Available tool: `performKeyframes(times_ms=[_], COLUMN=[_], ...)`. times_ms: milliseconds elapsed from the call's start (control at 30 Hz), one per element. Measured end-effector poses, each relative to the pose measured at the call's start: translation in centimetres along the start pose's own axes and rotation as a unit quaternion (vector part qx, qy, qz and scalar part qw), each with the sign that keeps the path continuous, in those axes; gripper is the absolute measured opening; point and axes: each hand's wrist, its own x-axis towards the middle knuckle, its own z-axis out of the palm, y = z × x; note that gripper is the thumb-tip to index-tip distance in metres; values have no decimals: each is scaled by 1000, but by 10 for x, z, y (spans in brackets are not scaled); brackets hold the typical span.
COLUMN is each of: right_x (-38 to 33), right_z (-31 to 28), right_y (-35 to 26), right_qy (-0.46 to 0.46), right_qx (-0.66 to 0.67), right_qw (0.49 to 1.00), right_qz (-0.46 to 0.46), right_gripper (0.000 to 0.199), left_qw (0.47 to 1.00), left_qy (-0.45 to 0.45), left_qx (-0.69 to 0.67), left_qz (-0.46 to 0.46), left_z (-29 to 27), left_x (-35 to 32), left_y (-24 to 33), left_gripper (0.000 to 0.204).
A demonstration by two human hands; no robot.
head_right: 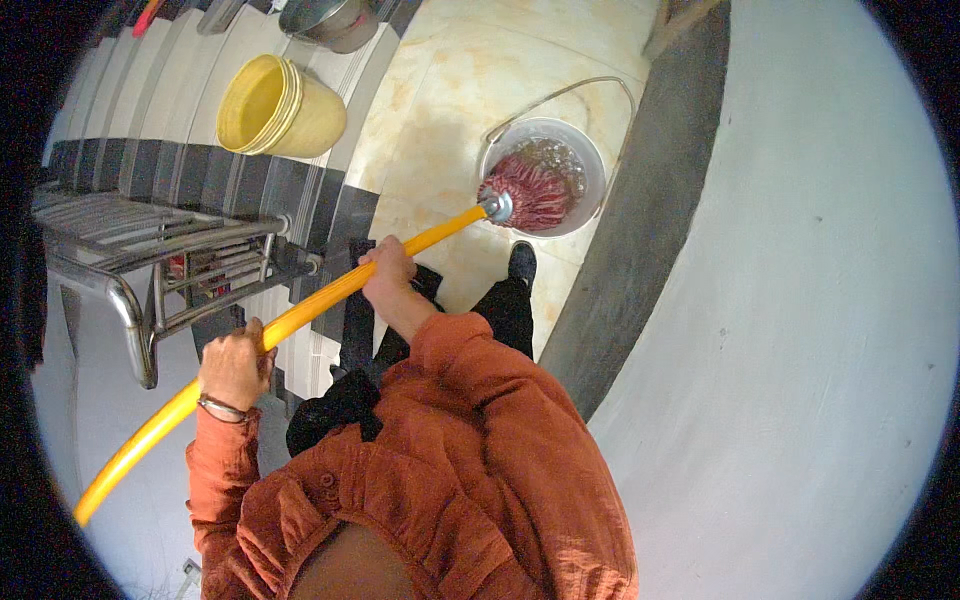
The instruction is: The person wrings out a mop in a bucket of water, then mops the tiled floor in a room. They move a red plastic stool and a wooden chair to clean underneath them, and also reposition a large pink container.
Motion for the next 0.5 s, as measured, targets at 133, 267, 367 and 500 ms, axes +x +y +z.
performKeyframes(times_ms=[133,267,367,500], right_x=[-13,-50,-36,-33], right_z=[-14,-6,-16,-53], right_y=[17,25,24,-9], right_qy=[-70,-63,-89,-174], right_qx=[18,37,16,-207], right_qw=[997,997,995,950], right_qz=[22,26,33,157], right_gripper=[15,15,18,36], left_qw=[999,997,992,984], left_qy=[-21,-61,-97,-108], left_qx=[-11,-42,-79,-137], left_qz=[36,-23,-12,35], left_z=[20,46,57,83], left_x=[18,61,78,76], left_y=[25,56,68,55], left_gripper=[17,19,22,24])
